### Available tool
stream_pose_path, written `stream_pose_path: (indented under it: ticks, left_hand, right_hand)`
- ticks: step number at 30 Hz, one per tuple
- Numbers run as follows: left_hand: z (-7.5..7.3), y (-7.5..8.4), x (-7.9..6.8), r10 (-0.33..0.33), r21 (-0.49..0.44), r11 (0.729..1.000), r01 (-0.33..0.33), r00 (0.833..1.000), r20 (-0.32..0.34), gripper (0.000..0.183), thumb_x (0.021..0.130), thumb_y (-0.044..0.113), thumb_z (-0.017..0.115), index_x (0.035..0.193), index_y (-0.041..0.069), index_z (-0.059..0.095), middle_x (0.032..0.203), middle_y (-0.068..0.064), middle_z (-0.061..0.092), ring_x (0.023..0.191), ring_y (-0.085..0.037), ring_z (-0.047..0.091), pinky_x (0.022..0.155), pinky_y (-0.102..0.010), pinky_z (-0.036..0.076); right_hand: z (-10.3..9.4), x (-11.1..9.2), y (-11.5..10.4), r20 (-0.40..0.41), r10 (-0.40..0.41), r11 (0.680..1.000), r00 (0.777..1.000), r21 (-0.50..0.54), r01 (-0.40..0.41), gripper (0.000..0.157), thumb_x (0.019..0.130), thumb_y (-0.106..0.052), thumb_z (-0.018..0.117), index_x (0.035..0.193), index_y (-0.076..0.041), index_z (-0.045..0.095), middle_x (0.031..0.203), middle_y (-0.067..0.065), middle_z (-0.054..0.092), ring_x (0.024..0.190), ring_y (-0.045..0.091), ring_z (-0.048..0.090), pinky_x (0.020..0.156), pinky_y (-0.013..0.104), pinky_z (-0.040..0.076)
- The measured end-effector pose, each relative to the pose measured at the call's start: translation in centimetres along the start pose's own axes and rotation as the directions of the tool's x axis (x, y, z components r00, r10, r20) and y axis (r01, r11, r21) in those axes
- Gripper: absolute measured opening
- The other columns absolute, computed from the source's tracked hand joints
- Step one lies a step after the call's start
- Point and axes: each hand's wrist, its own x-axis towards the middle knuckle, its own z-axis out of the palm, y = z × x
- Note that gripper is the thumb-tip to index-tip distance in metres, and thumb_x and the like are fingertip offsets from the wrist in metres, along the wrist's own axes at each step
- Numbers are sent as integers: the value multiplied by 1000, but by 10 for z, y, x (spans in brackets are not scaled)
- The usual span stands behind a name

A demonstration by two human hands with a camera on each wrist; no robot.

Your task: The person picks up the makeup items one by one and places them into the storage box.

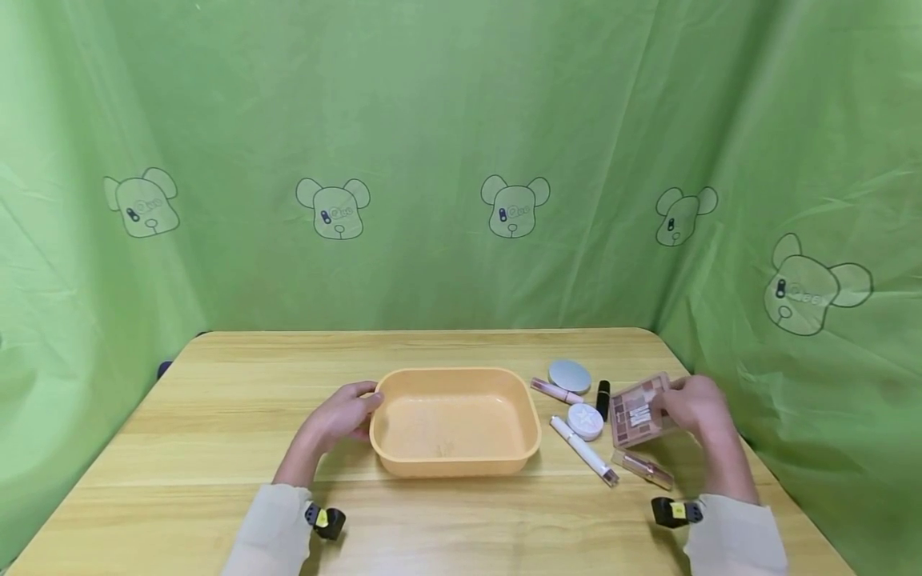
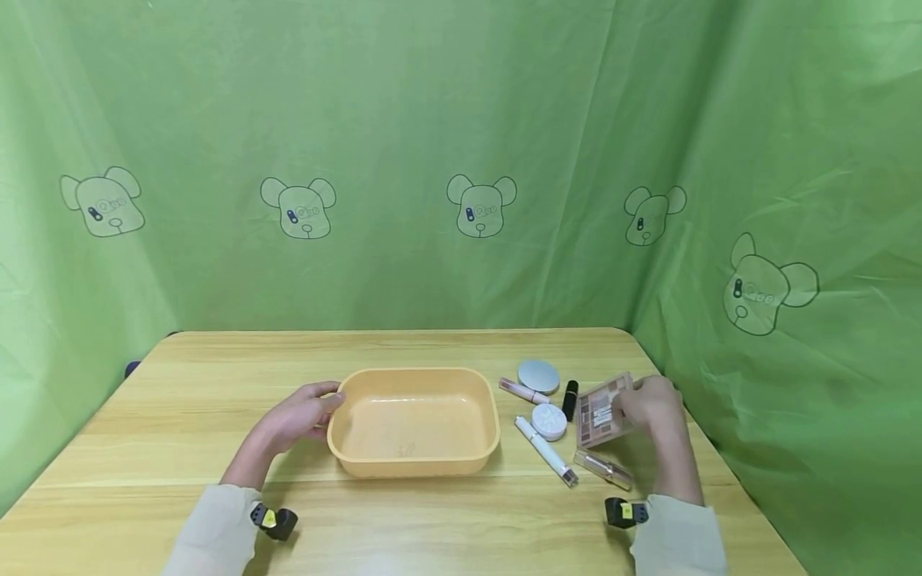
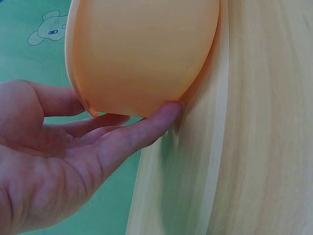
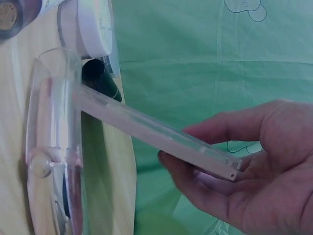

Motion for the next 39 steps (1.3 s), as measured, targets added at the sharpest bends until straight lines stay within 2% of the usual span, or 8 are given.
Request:
stream_pose_path:
  ticks: [3, 7, 9, 13, 20, 31, 34, 39]
  left_hand:
    - [0, 0, 0, -3, 1, 1000, 3, 1000, -1, 54, 108, 19, 43, 155, -6, 31, 137, -28, 59, 123, -38, 63, 90, -45, 63]
    - [0, -1, 0, -7, 7, 1000, 7, 1000, -3, 55, 108, 20, 43, 155, -6, 30, 137, -28, 59, 122, -38, 63, 90, -45, 63]
    - [0, -1, 1, -8, 8, 1000, 8, 1000, -3, 55, 108, 20, 43, 155, -6, 30, 137, -28, 59, 122, -37, 63, 90, -45, 63]
    - [0, -1, 1, -5, 5, 1000, 5, 1000, -1, 55, 108, 20, 43, 155, -6, 30, 137, -28, 59, 122, -38, 63, 91, -46, 62]
    - [0, -1, 1, -2, 9, 1000, 2, 1000, -4, 55, 108, 20, 43, 155, -6, 31, 136, -28, 59, 121, -38, 63, 90, -45, 63]
    - [-2, -1, 0, 1, 24, 1000, -1, 1000, -6, 56, 108, 21, 43, 156, -6, 30, 136, -26, 59, 121, -36, 63, 90, -45, 63]
    - [-2, -1, 1, -4, 21, 1000, 4, 1000, -5, 56, 108, 22, 44, 155, -5, 30, 137, -26, 59, 122, -37, 63, 90, -44, 63]
    - [-1, -2, 1, -2, 20, 1000, 2, 1000, -2, 56, 108, 21, 44, 156, -6, 29, 138, -27, 58, 122, -38, 62, 90, -45, 63]
  right_hand:
    - [1, 0, 0, -34, -6, 999, 999, -32, 5, 43, 85, -20, 65, 110, 14, 65, 93, 23, 66, 81, 31, 53, 58, 31, 45]
    - [3, -1, 1, -61, -1, 997, 998, -73, -4, 31, 87, -25, 62, 88, 6, 66, 81, 17, 62, 73, 28, 51, 54, 31, 42]
    - [3, -2, 0, -66, 3, 996, 998, -89, -9, 30, 88, -27, 62, 83, 2, 65, 79, 15, 61, 71, 26, 50, 53, 31, 42]
    - [1, -3, -3, -65, -4, 994, 998, -109, -3, 37, 91, -27, 60, 95, 9, 66, 84, 20, 63, 74, 29, 53, 54, 31, 43]
    - [-2, -2, -3, -58, -21, 989, 998, -149, 12, 49, 91, -24, 52, 117, 17, 58, 109, 38, 61, 87, 42, 58, 58, 33, 47]
    - [0, -2, -4, -92, -7, 997, 996, -73, 0, 51, 93, -23, 49, 124, 17, 57, 118, 40, 58, 93, 44, 58, 59, 33, 49]
    - [0, -3, -5, -102, 8, 999, 995, -40, -12, 53, 96, -25, 48, 128, 17, 55, 121, 41, 56, 97, 47, 57, 64, 38, 51]
    - [2, -4, -8, -160, 22, 1000, 987, -1, -23, 56, 97, -26, 48, 133, 16, 53, 129, 43, 52, 110, 56, 52, 80, 55, 54]
